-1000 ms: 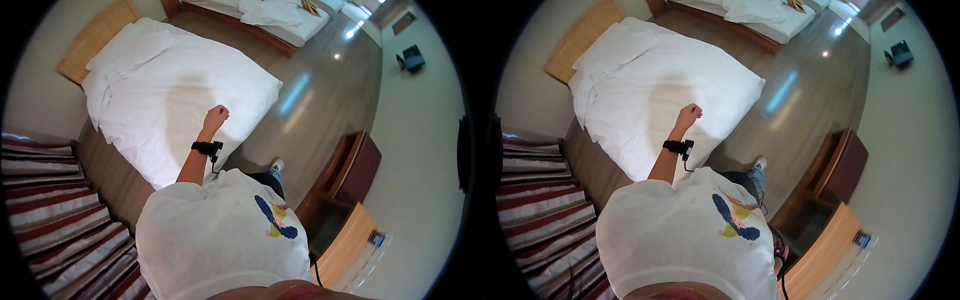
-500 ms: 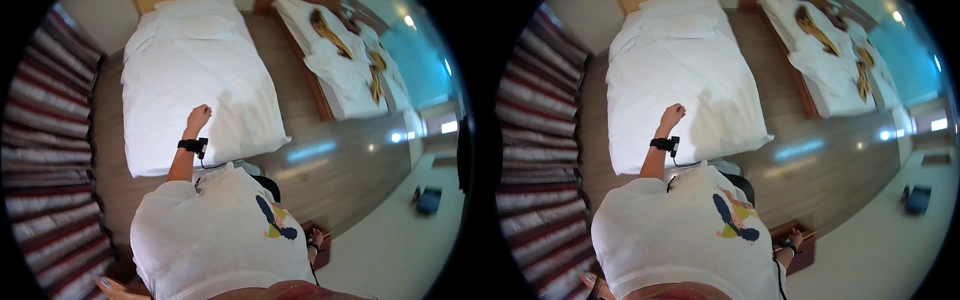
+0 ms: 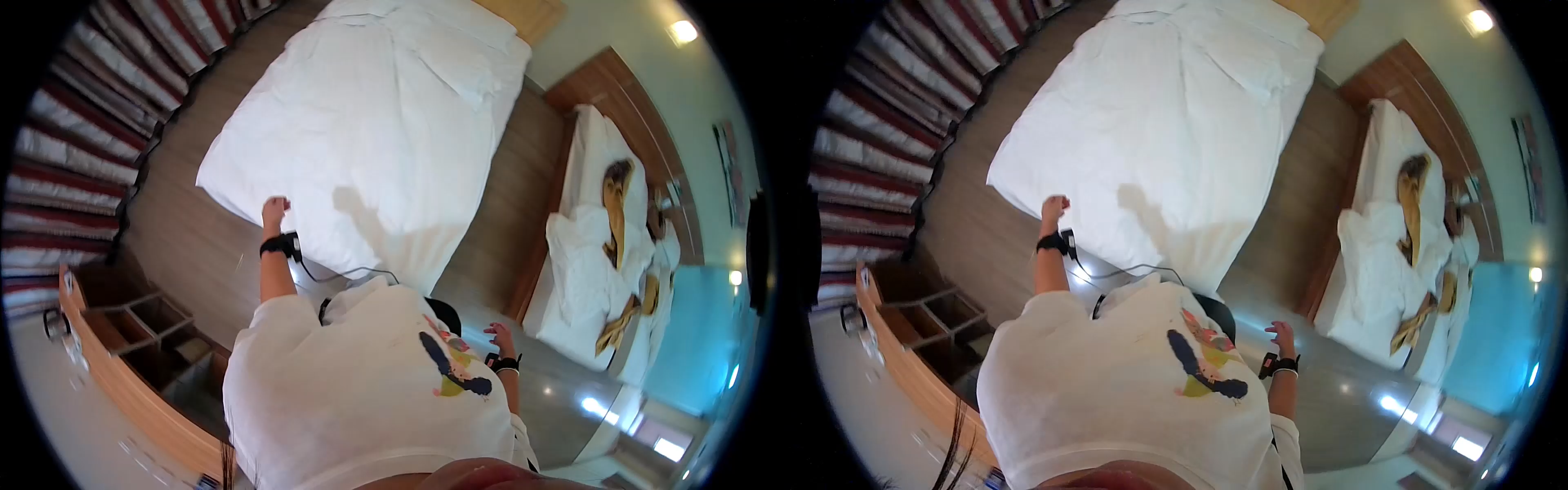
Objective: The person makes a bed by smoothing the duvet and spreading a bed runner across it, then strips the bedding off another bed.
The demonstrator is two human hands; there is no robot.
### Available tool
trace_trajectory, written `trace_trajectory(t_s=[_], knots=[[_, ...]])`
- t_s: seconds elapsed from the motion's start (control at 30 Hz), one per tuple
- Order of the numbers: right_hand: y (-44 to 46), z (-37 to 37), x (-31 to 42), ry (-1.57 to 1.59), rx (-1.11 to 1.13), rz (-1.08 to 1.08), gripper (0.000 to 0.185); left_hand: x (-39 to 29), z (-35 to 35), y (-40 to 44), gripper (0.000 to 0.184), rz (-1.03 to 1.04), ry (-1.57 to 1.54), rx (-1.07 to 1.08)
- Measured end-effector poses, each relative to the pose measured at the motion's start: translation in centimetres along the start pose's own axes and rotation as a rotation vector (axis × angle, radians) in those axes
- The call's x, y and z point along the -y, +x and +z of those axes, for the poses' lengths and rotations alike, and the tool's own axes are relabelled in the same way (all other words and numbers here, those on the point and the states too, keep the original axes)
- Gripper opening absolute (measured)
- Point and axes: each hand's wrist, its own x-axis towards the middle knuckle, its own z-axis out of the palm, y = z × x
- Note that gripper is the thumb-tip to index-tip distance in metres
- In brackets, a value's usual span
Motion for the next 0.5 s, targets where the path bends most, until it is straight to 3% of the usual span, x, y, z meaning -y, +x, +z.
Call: trace_trajectory(t_s=[0.1,0.13,0.17,0.2,0.23,0.27,0.33,0.37,0.4,0.43,0.47,0.5], knots=[[3.6,0.6,3.6,-0.077,0.177,-0.077,0.019,6.7,-1.4,-5.9,0.027,-0.147,-0.053,-0.099],[6.5,0.0,3.4,-0.165,0.217,-0.069,0.018,8.6,-0.3,-8.0,0.026,-0.333,-0.049,-0.115],[11.4,-0.7,2.9,-0.321,0.269,-0.081,0.019,17.5,0.4,-8.8,0.024,0.215,0.235,0.070],[16.1,-1.2,1.7,-0.140,0.382,-0.032,0.018,17.3,1.7,-11.8,0.016,-0.016,0.434,0.136],[16.6,-0.1,4.3,-0.192,0.350,0.005,0.014,16.3,2.8,-14.6,0.008,-0.259,0.615,0.208],[18.8,0.8,5.3,-0.253,0.359,0.019,0.012,16.8,3.8,-17.3,0.012,0.009,0.972,0.302],[25.5,2.1,7.7,-0.345,0.399,0.010,0.010,24.1,8.5,-21.1,0.012,-0.288,0.742,0.154],[28.7,2.8,8.0,-0.407,0.417,-0.087,0.010,32.0,11.6,-22.5,0.018,-0.472,0.699,0.051],[32.4,3.6,8.3,-0.466,0.435,-0.185,0.010,23.1,12.3,-25.5,0.012,-0.336,1.032,0.311],[35.6,4.8,8.7,-0.520,0.453,-0.285,0.010,24.4,13.7,-26.5,0.011,-0.324,0.782,0.433],[37.7,6.6,9.3,-0.572,0.472,-0.388,0.011,27.4,15.9,-28.9,0.015,-0.509,0.193,0.198],[36.6,7.8,12.3,-0.431,0.445,-0.268,0.013,29.5,18.7,-30.5,0.020,-0.637,-0.405,-0.037]])
